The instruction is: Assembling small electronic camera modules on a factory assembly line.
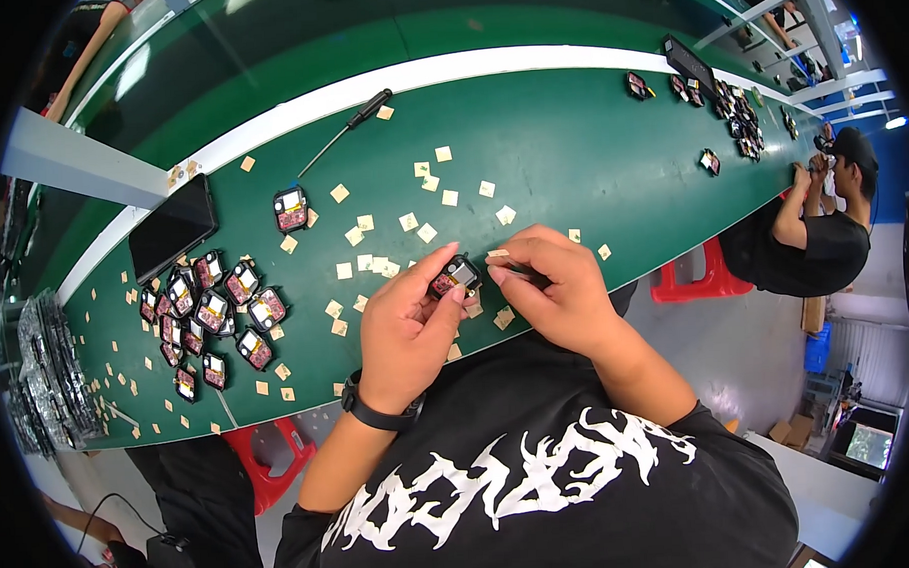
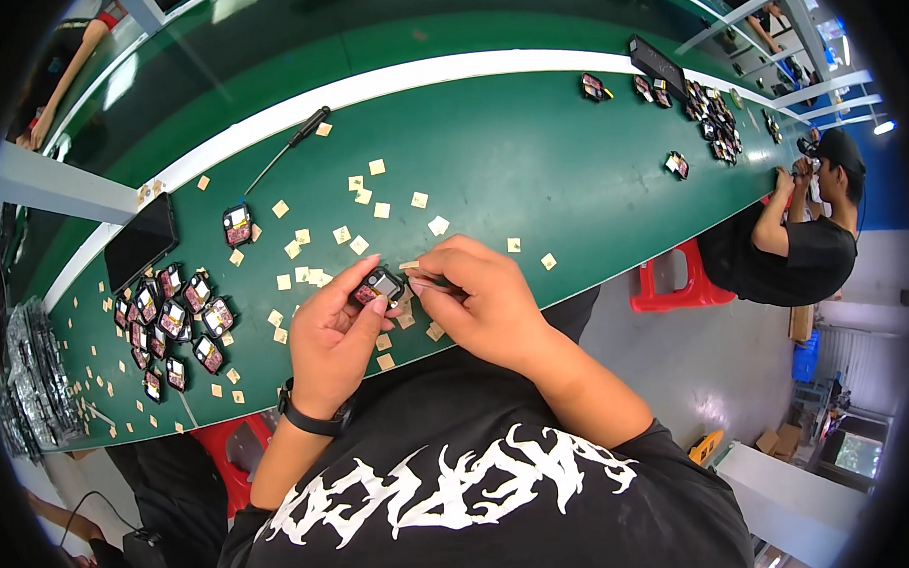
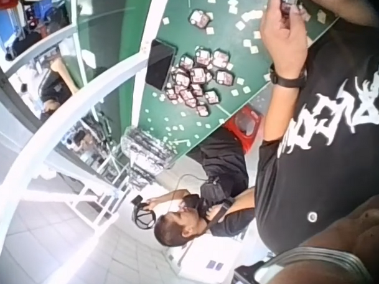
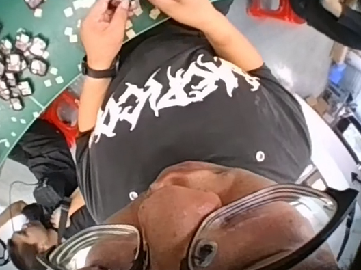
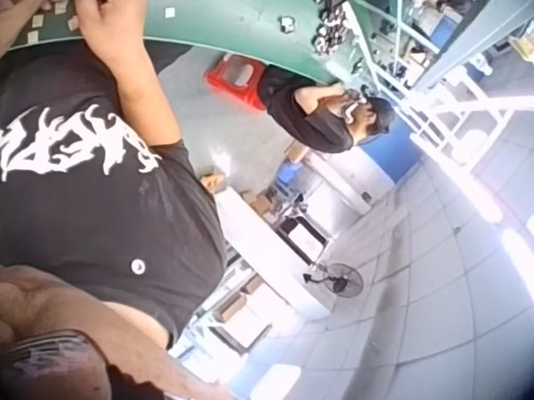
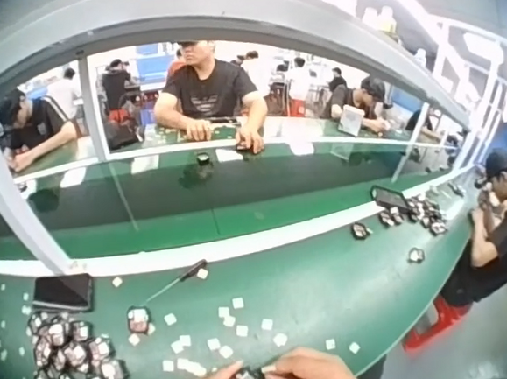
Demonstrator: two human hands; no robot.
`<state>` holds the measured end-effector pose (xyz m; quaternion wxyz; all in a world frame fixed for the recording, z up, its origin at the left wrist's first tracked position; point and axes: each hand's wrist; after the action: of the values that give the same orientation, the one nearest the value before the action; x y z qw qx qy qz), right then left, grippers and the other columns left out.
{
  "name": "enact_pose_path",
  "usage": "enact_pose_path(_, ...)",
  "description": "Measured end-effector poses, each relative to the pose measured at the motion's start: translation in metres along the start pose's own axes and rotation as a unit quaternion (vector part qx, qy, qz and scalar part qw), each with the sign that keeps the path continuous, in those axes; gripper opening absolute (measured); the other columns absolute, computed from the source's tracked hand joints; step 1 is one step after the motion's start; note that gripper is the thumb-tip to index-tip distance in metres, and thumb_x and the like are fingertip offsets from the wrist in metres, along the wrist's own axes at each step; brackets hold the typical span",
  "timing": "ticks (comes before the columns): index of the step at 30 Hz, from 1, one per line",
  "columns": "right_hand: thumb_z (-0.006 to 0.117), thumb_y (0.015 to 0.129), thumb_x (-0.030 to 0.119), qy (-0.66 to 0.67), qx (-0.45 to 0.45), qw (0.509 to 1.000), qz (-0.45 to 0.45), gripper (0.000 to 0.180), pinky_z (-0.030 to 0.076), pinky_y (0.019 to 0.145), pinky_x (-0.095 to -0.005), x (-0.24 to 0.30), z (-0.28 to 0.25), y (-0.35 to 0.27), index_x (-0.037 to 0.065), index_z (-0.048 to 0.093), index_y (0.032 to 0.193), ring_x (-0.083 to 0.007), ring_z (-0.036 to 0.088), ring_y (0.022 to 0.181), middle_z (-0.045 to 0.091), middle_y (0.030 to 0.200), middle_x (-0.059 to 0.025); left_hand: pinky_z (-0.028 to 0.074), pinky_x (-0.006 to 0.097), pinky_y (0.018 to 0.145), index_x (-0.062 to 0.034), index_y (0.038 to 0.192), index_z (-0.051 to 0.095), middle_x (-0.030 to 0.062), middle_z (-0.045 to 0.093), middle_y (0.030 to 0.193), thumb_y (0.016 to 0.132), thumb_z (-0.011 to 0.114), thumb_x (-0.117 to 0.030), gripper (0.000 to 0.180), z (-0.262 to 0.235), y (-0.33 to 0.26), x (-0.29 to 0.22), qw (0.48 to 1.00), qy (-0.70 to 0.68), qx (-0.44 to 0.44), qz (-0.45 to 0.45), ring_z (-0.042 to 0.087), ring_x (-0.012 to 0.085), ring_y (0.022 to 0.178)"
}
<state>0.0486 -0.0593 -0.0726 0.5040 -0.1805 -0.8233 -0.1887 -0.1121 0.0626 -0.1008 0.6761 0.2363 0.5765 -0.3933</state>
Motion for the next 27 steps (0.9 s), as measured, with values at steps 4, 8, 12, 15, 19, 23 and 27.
enact_pose_path(4, 0.071, 0.089, -0.003, 0.018, 0.006, 0.999, 0.033, 0.016, 0.044, 0.060, -0.0231, 0.002, -0.002, -0.002, -0.003, 0.072, 0.104, -0.0076, 0.058, 0.071, 0.067, 0.095, -0.0071, 0.057, 0.023, 0.075, 0.0015, 0.138, 0.060, 0.0094, 0.067, 0.109, 0.099, 0.060, 0.004, 0.039, -0.002, -0.001, 0.000, 0.999, 0.050, 0.009, 0.004, 0.071, 0.0141, 0.090)
enact_pose_path(8, 0.072, 0.091, 0.003, 0.010, 0.008, 0.996, 0.085, 0.016, 0.046, 0.061, -0.0261, 0.008, -0.008, -0.004, -0.002, 0.071, 0.107, -0.0115, 0.059, 0.069, 0.065, 0.090, -0.0076, 0.058, 0.024, 0.073, 0.0013, 0.137, 0.062, 0.0092, 0.067, 0.107, 0.099, 0.060, 0.004, 0.038, -0.001, -0.001, -0.003, 0.999, 0.048, 0.016, -0.005, 0.071, 0.0138, 0.087)
enact_pose_path(12, 0.077, 0.090, 0.011, -0.075, -0.016, 0.996, 0.037, 0.013, 0.042, 0.053, -0.0293, 0.007, -0.013, -0.009, -0.001, 0.071, 0.089, -0.0149, 0.054, 0.059, 0.061, 0.075, -0.0074, 0.058, 0.025, 0.073, 0.0009, 0.136, 0.063, 0.0094, 0.067, 0.102, 0.098, 0.059, 0.004, 0.038, -0.002, 0.002, -0.003, 0.998, 0.057, 0.030, -0.025, 0.071, 0.0139, 0.083)
enact_pose_path(15, 0.081, 0.086, 0.018, -0.164, -0.007, 0.986, 0.008, 0.024, 0.041, 0.049, -0.0329, 0.010, -0.020, -0.011, 0.001, 0.067, 0.076, -0.0205, 0.054, 0.053, 0.058, 0.067, -0.0086, 0.059, 0.027, 0.075, 0.0009, 0.136, 0.063, 0.0103, 0.067, 0.101, 0.097, 0.056, 0.005, 0.040, -0.002, 0.006, -0.003, 0.998, 0.040, 0.032, -0.022, 0.072, 0.0144, 0.083)
enact_pose_path(19, 0.083, 0.082, 0.024, -0.260, 0.046, 0.964, -0.013, 0.031, 0.044, 0.051, -0.0375, 0.009, -0.025, -0.013, 0.004, 0.063, 0.072, -0.0271, 0.058, 0.056, 0.060, 0.069, -0.0103, 0.061, 0.029, 0.083, 0.0018, 0.140, 0.059, 0.0142, 0.065, 0.111, 0.095, 0.051, 0.010, 0.047, -0.006, 0.006, 0.000, 0.998, 0.004, 0.056, 0.006, 0.070, 0.0154, 0.094)
enact_pose_path(23, 0.082, 0.082, 0.020, -0.224, 0.044, 0.972, -0.056, 0.025, 0.047, 0.055, -0.0389, 0.013, -0.016, -0.010, 0.005, 0.063, 0.081, -0.0277, 0.061, 0.062, 0.062, 0.075, -0.0097, 0.061, 0.030, 0.087, 0.0022, 0.141, 0.058, 0.0157, 0.063, 0.116, 0.093, 0.048, 0.013, 0.051, -0.003, 0.005, -0.002, 0.998, 0.022, 0.061, 0.006, 0.068, 0.0155, 0.098)
enact_pose_path(27, 0.077, 0.082, 0.011, -0.234, 0.076, 0.966, -0.080, 0.020, 0.051, 0.062, -0.0407, 0.013, -0.014, -0.014, 0.005, 0.064, 0.096, -0.0289, 0.064, 0.070, 0.064, 0.083, -0.0094, 0.058, 0.028, 0.084, 0.0026, 0.141, 0.058, 0.0137, 0.065, 0.114, 0.092, 0.051, 0.014, 0.051, -0.003, 0.004, -0.002, 0.994, 0.079, 0.061, 0.033, 0.069, 0.0141, 0.094)
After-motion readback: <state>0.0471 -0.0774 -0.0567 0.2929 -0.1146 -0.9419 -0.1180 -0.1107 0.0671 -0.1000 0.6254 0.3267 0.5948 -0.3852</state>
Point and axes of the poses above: each hand's wrist, its own y-axis towards the middle knuckle, its own z-axis out of the palm, x = y × z
